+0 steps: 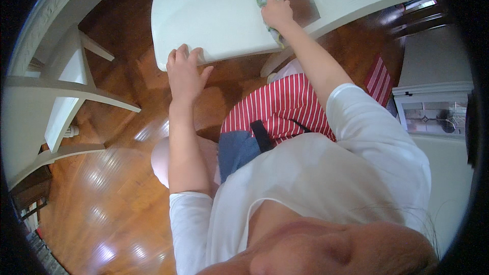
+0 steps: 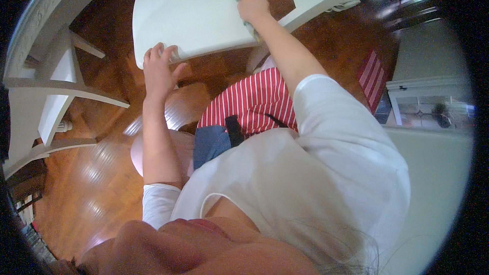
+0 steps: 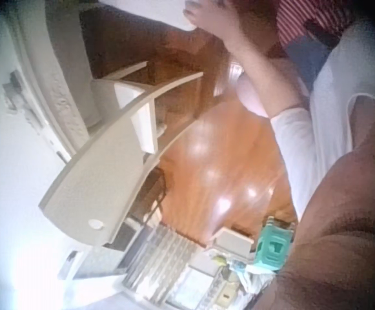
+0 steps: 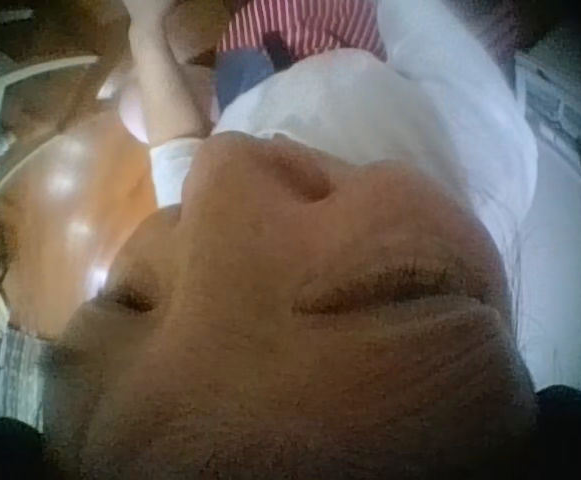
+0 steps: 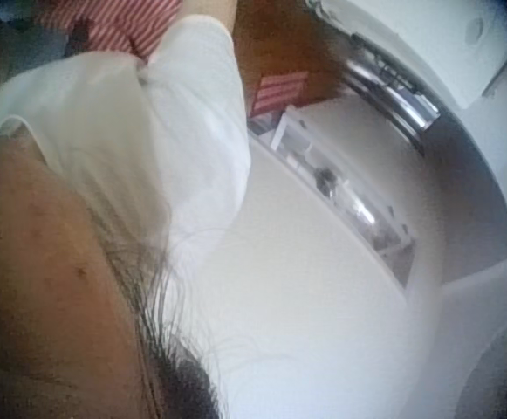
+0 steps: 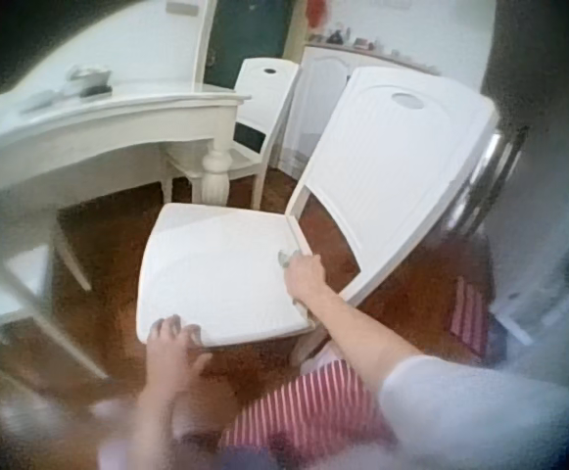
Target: The person wipes a white plastic chair and a dining table using a cloth. The person lifts the chair to wipe its underside and legs, then wipes the table surface around plates and a phone.
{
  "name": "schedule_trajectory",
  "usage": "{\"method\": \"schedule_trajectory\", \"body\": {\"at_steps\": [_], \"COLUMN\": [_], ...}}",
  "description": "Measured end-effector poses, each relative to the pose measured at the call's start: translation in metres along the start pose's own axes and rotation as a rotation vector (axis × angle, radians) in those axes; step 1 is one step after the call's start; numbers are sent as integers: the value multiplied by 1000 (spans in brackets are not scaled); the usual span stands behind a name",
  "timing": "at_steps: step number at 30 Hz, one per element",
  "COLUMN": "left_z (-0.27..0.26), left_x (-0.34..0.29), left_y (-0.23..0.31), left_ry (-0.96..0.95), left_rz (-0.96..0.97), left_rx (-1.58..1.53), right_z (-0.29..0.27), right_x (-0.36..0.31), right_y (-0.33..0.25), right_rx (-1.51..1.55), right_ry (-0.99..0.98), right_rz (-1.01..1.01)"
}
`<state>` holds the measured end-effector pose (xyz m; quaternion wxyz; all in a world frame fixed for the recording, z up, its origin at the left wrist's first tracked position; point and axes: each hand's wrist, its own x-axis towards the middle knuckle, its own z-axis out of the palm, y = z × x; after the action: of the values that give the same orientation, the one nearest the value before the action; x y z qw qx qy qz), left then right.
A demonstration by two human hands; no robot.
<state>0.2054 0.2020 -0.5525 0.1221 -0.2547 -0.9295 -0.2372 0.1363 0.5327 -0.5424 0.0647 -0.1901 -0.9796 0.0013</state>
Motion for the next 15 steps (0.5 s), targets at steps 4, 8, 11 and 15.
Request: {"method": "schedule_trajectory", "body": {"at_steps": [4, 8, 11, 15], "left_z": [2, 3, 5, 9], "left_x": [-2, -3, -1, -2], "left_y": [-10, -11, -16, -22], "left_ry": [-25, -27, -49, -33], "left_rz": [13, 9, 11, 8], "left_rx": [3, 64, 34, 52], "right_z": [-5, -1, 0, -4], "right_x": [-44, -82, -107, -139], "right_y": [-4, -8, -14, -30], "right_rx": [23, 50, 101, 197], "right_ry": [51, 189, 250, 254], "right_rz": [-55, -129, -176, -196]}}
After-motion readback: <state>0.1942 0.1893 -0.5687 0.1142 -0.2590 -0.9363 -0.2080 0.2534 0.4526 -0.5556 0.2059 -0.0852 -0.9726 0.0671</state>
